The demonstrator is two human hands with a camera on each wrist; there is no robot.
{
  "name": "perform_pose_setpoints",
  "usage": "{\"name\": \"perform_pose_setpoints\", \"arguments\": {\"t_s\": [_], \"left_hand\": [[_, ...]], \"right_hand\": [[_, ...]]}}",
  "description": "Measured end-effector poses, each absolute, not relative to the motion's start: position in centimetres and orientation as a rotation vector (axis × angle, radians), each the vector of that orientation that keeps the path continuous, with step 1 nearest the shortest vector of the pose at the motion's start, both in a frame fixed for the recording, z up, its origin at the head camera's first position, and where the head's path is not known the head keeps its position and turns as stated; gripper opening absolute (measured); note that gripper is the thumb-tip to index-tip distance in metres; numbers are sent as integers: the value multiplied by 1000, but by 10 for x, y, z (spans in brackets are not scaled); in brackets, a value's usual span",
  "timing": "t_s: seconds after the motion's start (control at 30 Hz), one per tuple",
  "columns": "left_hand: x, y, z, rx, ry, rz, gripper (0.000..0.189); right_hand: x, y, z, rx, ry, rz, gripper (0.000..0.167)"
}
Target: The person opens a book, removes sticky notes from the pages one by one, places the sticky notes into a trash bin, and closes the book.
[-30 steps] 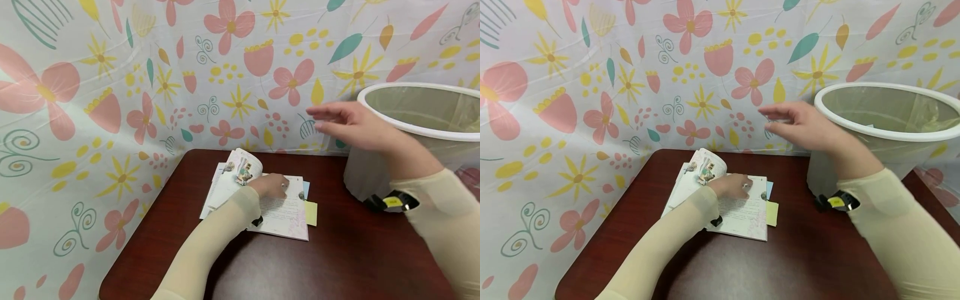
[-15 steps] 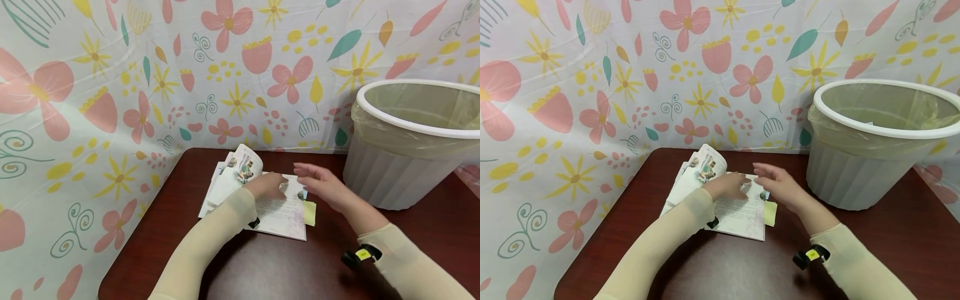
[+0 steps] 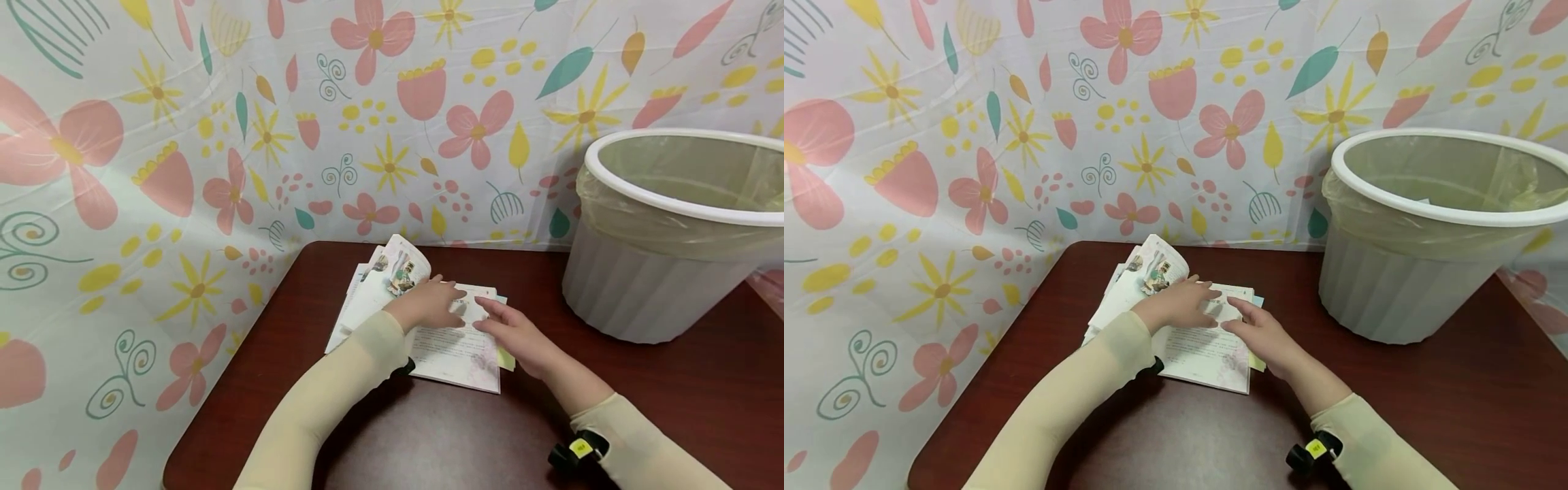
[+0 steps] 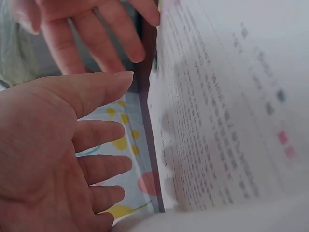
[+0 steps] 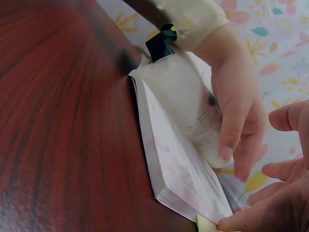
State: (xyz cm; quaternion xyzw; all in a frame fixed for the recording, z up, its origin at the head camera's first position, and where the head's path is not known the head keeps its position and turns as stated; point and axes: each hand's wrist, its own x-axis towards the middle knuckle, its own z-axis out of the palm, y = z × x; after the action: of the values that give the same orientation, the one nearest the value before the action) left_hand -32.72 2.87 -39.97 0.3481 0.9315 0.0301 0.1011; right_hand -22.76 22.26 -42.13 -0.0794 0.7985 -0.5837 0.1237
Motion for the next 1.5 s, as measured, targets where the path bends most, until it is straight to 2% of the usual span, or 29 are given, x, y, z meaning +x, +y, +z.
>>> {"name": "perform_pose_setpoints", "arguments": {"t_s": [0.63, 0.9, 1.5], "left_hand": [[-310, -49, -396, 994, 2635, 416, 71], [-311, -79, -403, 891, 2612, 558, 77], [-326, -107, -416, 722, 2590, 747, 82]], "right_hand": [[-224, 219, -424, -199, 2230, -1825, 67], [-224, 222, -417, -102, 2068, -1958, 66], [-227, 239, -411, -97, 2054, -2084, 65]]}}
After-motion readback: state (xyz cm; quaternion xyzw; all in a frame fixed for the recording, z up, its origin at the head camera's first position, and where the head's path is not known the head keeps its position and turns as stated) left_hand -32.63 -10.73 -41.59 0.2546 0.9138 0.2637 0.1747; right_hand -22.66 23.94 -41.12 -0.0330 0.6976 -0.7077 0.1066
